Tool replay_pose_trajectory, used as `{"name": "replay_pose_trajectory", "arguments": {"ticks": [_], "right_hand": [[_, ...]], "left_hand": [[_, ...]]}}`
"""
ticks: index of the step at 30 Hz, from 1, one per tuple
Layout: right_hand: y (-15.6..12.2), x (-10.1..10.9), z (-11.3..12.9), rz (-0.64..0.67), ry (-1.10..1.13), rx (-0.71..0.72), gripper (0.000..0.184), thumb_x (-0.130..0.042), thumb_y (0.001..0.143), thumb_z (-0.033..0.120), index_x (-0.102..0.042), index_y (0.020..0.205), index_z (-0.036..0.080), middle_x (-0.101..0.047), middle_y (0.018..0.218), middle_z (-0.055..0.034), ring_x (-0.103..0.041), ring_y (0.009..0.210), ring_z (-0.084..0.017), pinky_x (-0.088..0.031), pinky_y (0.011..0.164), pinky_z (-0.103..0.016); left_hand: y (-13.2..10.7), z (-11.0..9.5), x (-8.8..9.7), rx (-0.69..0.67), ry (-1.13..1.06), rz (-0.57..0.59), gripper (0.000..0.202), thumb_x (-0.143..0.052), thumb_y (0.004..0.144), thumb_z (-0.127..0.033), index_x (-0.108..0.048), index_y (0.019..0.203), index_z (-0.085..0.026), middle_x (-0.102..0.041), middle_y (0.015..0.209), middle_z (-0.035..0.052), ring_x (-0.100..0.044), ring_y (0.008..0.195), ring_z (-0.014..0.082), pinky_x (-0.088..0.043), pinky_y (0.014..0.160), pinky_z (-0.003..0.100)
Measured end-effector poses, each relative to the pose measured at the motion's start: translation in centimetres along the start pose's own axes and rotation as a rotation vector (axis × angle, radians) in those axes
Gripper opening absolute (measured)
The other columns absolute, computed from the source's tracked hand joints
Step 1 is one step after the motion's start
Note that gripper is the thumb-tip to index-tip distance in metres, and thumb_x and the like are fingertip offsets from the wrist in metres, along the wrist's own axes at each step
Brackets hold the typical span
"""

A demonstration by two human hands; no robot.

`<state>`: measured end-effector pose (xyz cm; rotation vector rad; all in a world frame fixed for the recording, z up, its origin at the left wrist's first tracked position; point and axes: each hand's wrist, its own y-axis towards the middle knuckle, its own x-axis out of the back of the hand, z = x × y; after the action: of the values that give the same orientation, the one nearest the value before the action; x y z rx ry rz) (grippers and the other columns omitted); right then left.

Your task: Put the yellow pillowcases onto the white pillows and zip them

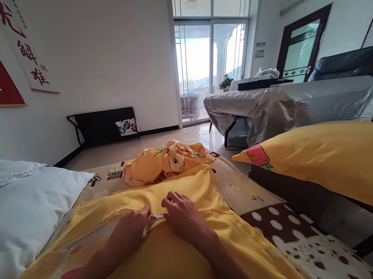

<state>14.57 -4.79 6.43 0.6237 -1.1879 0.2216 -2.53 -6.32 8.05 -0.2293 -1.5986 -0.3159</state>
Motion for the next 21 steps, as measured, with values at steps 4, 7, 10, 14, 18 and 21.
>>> {"name": "replay_pose_trajectory", "arguments": {"ticks": [4,7,10,14,18,21], "right_hand": [[0.7,-2.2,0.7,0.031,-0.055,0.108,0.009,-0.053,0.087,0.020,-0.062,0.085,0.019,-0.063,0.091,-0.0034,-0.056,0.088,-0.017,-0.037,0.078,-0.027],[0.9,-2.9,0.2,0.042,-0.092,0.116,0.007,-0.056,0.086,0.019,-0.060,0.081,0.018,-0.063,0.087,-0.0017,-0.056,0.083,-0.015,-0.036,0.075,-0.026],[0.8,-2.5,-0.3,0.064,-0.099,0.108,0.005,-0.058,0.086,0.019,-0.059,0.081,0.018,-0.064,0.087,-0.0014,-0.057,0.081,-0.015,-0.035,0.074,-0.026],[0.6,-1.9,-0.3,0.085,-0.087,0.086,0.006,-0.059,0.086,0.022,-0.060,0.081,0.018,-0.064,0.087,-0.0020,-0.057,0.082,-0.016,-0.035,0.074,-0.026],[0.6,-2.0,0.0,0.097,-0.068,0.069,0.006,-0.058,0.085,0.021,-0.060,0.080,0.017,-0.064,0.087,-0.0025,-0.057,0.081,-0.016,-0.035,0.072,-0.026],[0.6,-2.3,0.5,0.072,-0.059,0.059,0.008,-0.054,0.087,0.019,-0.061,0.082,0.017,-0.064,0.089,-0.0037,-0.056,0.083,-0.016,-0.035,0.074,-0.026]], "left_hand": [[-0.2,-0.3,-0.7,-0.021,0.132,0.025,0.029,-0.033,0.086,-0.008,-0.056,0.103,-0.010,-0.068,0.083,0.0154,-0.067,0.080,0.0293,-0.050,0.066,0.036],[-0.5,0.4,-1.3,-0.020,0.153,0.024,0.031,-0.034,0.082,-0.003,-0.055,0.103,-0.010,-0.068,0.084,0.0141,-0.067,0.081,0.0291,-0.050,0.066,0.036],[-1.3,1.7,-1.2,0.009,0.098,0.000,0.026,-0.031,0.090,-0.013,-0.056,0.098,-0.013,-0.067,0.079,0.0116,-0.066,0.076,0.0276,-0.049,0.064,0.036],[-2.7,3.6,-0.7,0.050,0.057,-0.078,0.032,-0.026,0.094,-0.016,-0.058,0.089,-0.016,-0.066,0.082,0.0093,-0.063,0.083,0.0248,-0.047,0.076,0.038],[-3.7,4.7,-1.1,0.063,0.059,-0.147,0.032,-0.027,0.094,-0.013,-0.059,0.092,-0.015,-0.063,0.094,0.0098,-0.059,0.092,0.0258,-0.044,0.081,0.040],[-4.0,5.0,-1.6,0.076,0.020,-0.187,0.033,-0.026,0.094,-0.013,-0.059,0.092,-0.014,-0.063,0.090,0.0092,-0.060,0.088,0.0232,-0.045,0.078,0.036]]}}
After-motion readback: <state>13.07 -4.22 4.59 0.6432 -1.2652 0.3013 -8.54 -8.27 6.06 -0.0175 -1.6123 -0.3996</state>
